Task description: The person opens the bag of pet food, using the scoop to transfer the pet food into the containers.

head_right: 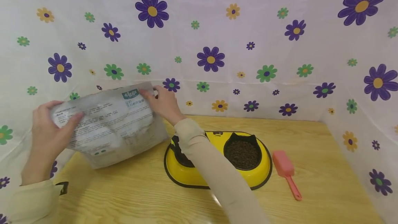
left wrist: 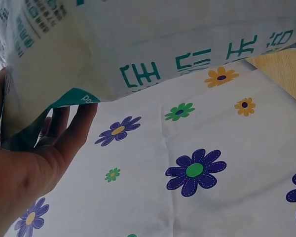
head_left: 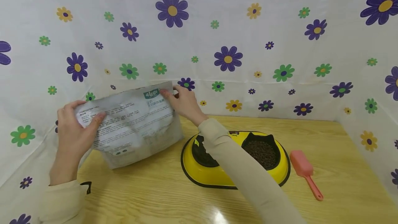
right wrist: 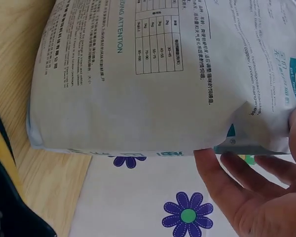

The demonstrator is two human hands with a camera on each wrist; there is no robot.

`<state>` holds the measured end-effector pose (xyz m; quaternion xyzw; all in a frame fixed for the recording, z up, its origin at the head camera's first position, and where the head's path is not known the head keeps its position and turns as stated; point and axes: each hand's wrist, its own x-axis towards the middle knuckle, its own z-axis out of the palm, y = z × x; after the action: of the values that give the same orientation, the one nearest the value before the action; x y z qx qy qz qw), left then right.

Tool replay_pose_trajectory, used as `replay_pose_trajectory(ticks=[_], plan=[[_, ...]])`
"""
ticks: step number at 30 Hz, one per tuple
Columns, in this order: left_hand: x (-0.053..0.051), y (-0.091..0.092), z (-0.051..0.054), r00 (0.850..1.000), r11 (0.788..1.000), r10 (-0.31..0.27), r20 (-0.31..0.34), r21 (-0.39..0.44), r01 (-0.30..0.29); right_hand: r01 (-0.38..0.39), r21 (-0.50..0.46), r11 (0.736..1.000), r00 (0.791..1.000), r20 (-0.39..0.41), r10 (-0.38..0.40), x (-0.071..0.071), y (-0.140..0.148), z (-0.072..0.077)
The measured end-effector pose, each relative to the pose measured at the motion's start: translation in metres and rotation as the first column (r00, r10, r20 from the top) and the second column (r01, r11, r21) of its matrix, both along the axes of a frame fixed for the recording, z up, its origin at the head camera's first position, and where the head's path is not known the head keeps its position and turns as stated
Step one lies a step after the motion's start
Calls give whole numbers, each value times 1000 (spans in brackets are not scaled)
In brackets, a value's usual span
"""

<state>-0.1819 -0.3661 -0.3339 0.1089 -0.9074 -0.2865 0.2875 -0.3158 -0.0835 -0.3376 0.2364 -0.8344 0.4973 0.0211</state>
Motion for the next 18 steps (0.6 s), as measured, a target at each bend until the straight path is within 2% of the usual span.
replay_pose_trajectory(ticks=[5, 9, 12, 14, 18], plan=[[-16, -3, -6, 999, 1000, 11, 52, 20, -12, 60, -36, 998, 997, 40, -59, -4, -7, -2], [-33, -6, -8, 995, 1000, -16, 96, 7, 15, 136, -47, 990, 989, 65, -133, -9, -7, -8], [-41, -9, -9, 994, 999, -33, 107, -16, 35, 173, -79, 982, 982, 89, -166, -12, -4, -10], [-42, -13, -11, 995, 1000, -25, 95, -16, 27, 164, -95, 982, 981, 121, -153, -11, -1, -11], [-41, -27, -13, 998, 1000, 22, 57, -1, -22, 80, -76, 994, 985, 161, -67, -5, 3, -18]])
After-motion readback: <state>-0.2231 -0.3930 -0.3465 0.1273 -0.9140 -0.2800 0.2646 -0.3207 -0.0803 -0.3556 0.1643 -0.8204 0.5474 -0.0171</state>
